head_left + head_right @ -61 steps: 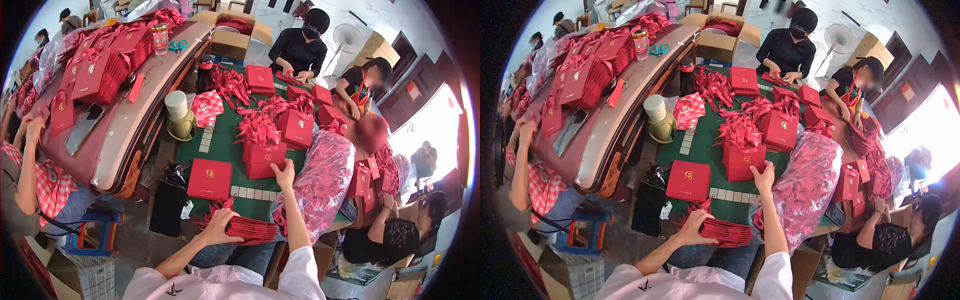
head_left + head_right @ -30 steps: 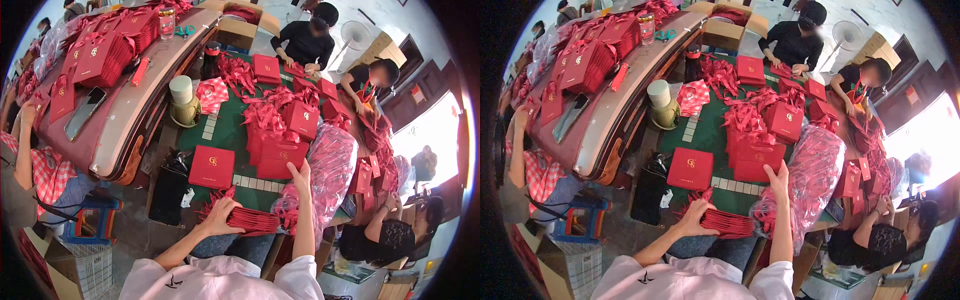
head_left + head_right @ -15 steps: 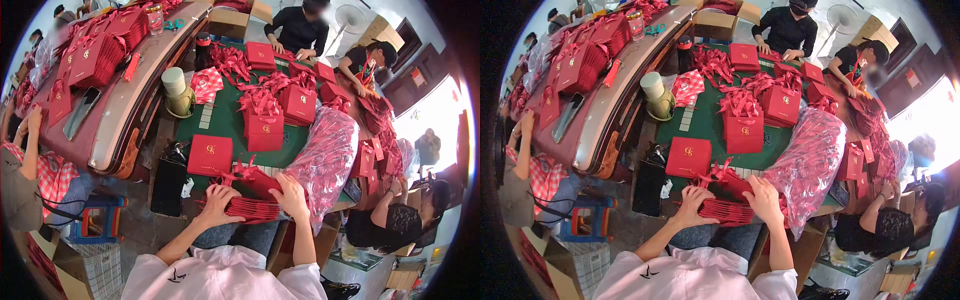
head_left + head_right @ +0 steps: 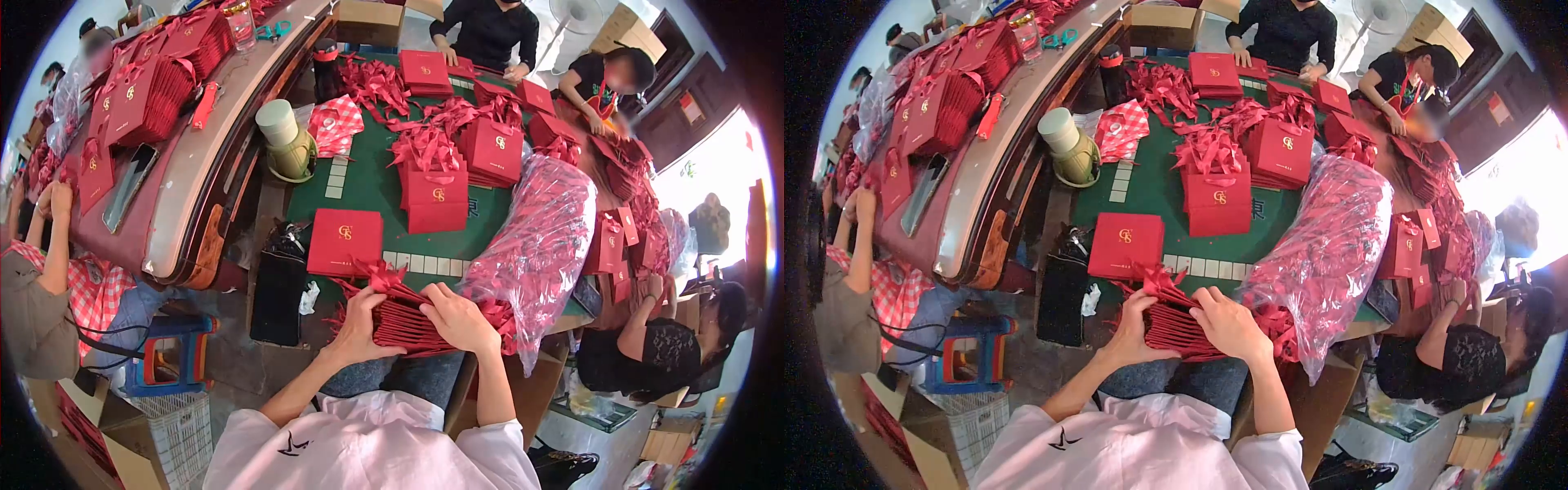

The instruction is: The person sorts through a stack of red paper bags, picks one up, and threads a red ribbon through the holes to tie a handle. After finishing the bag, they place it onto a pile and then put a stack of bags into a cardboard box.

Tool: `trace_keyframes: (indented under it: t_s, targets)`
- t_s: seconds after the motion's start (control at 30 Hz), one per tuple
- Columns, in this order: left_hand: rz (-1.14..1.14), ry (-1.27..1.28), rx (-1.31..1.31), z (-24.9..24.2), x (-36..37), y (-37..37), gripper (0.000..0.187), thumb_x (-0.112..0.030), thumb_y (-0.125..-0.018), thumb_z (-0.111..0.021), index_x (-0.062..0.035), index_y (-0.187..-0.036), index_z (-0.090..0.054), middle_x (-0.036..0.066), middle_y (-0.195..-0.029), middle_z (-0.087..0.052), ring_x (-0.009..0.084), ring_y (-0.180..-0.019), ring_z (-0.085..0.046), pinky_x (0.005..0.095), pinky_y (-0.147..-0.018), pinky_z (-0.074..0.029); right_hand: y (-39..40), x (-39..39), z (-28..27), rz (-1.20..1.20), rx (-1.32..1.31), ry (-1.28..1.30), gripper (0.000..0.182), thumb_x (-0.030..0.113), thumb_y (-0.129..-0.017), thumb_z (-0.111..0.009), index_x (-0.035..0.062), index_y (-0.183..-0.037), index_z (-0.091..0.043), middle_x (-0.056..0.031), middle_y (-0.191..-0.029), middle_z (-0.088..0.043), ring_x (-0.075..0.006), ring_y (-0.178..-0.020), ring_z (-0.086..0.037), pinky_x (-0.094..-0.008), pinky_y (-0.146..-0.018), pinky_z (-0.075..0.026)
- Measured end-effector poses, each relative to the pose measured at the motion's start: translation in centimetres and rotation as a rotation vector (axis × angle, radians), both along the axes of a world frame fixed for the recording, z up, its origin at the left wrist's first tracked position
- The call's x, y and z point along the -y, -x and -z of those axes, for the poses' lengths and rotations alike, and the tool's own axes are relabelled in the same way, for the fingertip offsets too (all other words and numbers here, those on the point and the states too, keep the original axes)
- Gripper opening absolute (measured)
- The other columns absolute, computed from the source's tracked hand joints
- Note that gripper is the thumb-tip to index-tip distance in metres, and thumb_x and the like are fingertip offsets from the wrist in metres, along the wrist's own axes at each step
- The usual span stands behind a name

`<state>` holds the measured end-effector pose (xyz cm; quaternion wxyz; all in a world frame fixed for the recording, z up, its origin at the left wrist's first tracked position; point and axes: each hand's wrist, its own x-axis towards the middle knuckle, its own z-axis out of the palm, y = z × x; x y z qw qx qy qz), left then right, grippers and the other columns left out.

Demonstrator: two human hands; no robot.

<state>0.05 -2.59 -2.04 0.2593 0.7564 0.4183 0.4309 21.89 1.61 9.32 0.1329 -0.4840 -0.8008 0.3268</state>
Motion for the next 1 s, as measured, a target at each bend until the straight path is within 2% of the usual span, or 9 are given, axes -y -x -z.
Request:
trace_keyframes:
  t_s: [0.13, 0.2, 0.3, 0.4, 0.5, 0.6, 0.67, 0.8, 1.0]
  targets:
    - [-0.009, 0.036, -0.018, -0.8, 0.1, -0.1, 0.134, -0.038, -0.046, -0.098, 0.0027, -0.147, -0.018, 0.028, -0.139, -0.031, 0.0440, -0.132, -0.034, 0.0513, -0.109, -0.033, 0.4, -0.2, -0.1, -0.028, 0.059, 0.004, 0.025, 0.023, -0.099, -0.051, 0.0036, -0.115, -0.053, -0.0198, -0.103, -0.058, -0.0427, -0.094, -0.060, -0.0484, -0.081, -0.049]
    - [-0.026, 0.162, -0.060, -1.8, 0.1, -0.2, 0.134, -0.040, -0.050, -0.096, -0.0001, -0.151, -0.017, 0.026, -0.143, -0.027, 0.0442, -0.131, -0.033, 0.0530, -0.107, -0.032, 0.4, -0.2, 0.1, -0.031, 0.041, -0.029, 0.025, 0.023, -0.099, -0.051, 0.0040, -0.114, -0.054, -0.0196, -0.102, -0.058, -0.0426, -0.094, -0.060, -0.0482, -0.081, -0.049]
    - [-0.016, 0.146, -0.158, -2.1, 0.0, -0.1, 0.137, -0.043, -0.049, -0.095, -0.0037, -0.154, -0.016, 0.025, -0.138, -0.030, 0.0425, -0.126, -0.035, 0.0519, -0.106, -0.032, 0.2, 0.0, 0.3, 0.012, 0.009, -0.004, 0.025, 0.026, -0.099, -0.052, 0.0049, -0.113, -0.057, -0.0182, -0.098, -0.058, -0.0409, -0.092, -0.061, -0.0474, -0.080, -0.050]
    - [-0.075, 0.076, -0.200, -2.1, 0.3, -0.1, 0.133, -0.047, -0.048, -0.094, -0.0055, -0.153, -0.023, 0.024, -0.134, -0.031, 0.0411, -0.122, -0.036, 0.0508, -0.105, -0.032, 0.1, 0.2, 0.1, 0.010, -0.007, -0.036, 0.025, 0.027, -0.098, -0.053, 0.0055, -0.112, -0.058, -0.0168, -0.096, -0.058, -0.0397, -0.092, -0.062, -0.0466, -0.077, -0.051]
    - [-0.176, 0.047, -0.239, -2.1, 0.8, -0.4, 0.132, -0.049, -0.048, -0.094, -0.0053, -0.152, -0.026, 0.023, -0.133, -0.031, 0.0399, -0.122, -0.036, 0.0499, -0.104, -0.032, 0.4, -0.1, 0.2, -0.003, -0.002, 0.009, 0.024, 0.025, -0.098, -0.054, 0.0062, -0.112, -0.058, -0.0160, -0.095, -0.058, -0.0390, -0.090, -0.062, -0.0459, -0.076, -0.051]
    - [-0.172, 0.062, -0.299, -2.7, 0.7, -0.2, 0.130, -0.047, -0.049, -0.094, -0.0028, -0.151, -0.026, 0.024, -0.135, -0.034, 0.0416, -0.124, -0.037, 0.0504, -0.105, -0.033, 0.6, -0.1, 0.9, -0.023, -0.001, -0.054, 0.023, 0.022, -0.098, -0.054, 0.0051, -0.113, -0.058, -0.0166, -0.096, -0.058, -0.0392, -0.090, -0.062, -0.0456, -0.076, -0.051]
    - [-0.094, 0.119, -0.224, -2.4, 0.1, 0.0, 0.129, -0.046, -0.051, -0.093, -0.0010, -0.150, -0.026, 0.025, -0.136, -0.036, 0.0421, -0.125, -0.039, 0.0501, -0.106, -0.034, 0.3, -0.2, 1.9, -0.019, -0.183, -0.018, 0.025, 0.026, -0.098, -0.054, 0.0062, -0.113, -0.056, -0.0163, -0.100, -0.059, -0.0396, -0.092, -0.063, -0.0459, -0.079, -0.052]
    - [0.017, 0.193, -0.135, -1.8, -0.3, 0.1, 0.130, -0.042, -0.049, -0.096, 0.0003, -0.149, -0.025, 0.022, -0.137, -0.044, 0.0393, -0.127, -0.044, 0.0472, -0.109, -0.036, 0.0, -0.1, 1.7, -0.013, -0.212, 0.001, 0.024, 0.024, -0.097, -0.055, 0.0051, -0.112, -0.057, -0.0168, -0.101, -0.061, -0.0399, -0.092, -0.063, -0.0455, -0.078, -0.052]
    - [0.009, 0.275, -0.132, -2.8, -0.6, 0.0, 0.129, -0.040, -0.048, -0.096, -0.0011, -0.149, -0.026, 0.020, -0.135, -0.045, 0.0383, -0.126, -0.045, 0.0470, -0.107, -0.038, 0.2, 0.0, 1.5, 0.004, -0.225, -0.041, 0.020, 0.020, -0.096, -0.057, 0.0040, -0.107, -0.059, -0.0172, -0.097, -0.064, -0.0398, -0.087, -0.064, -0.0454, -0.073, -0.053]
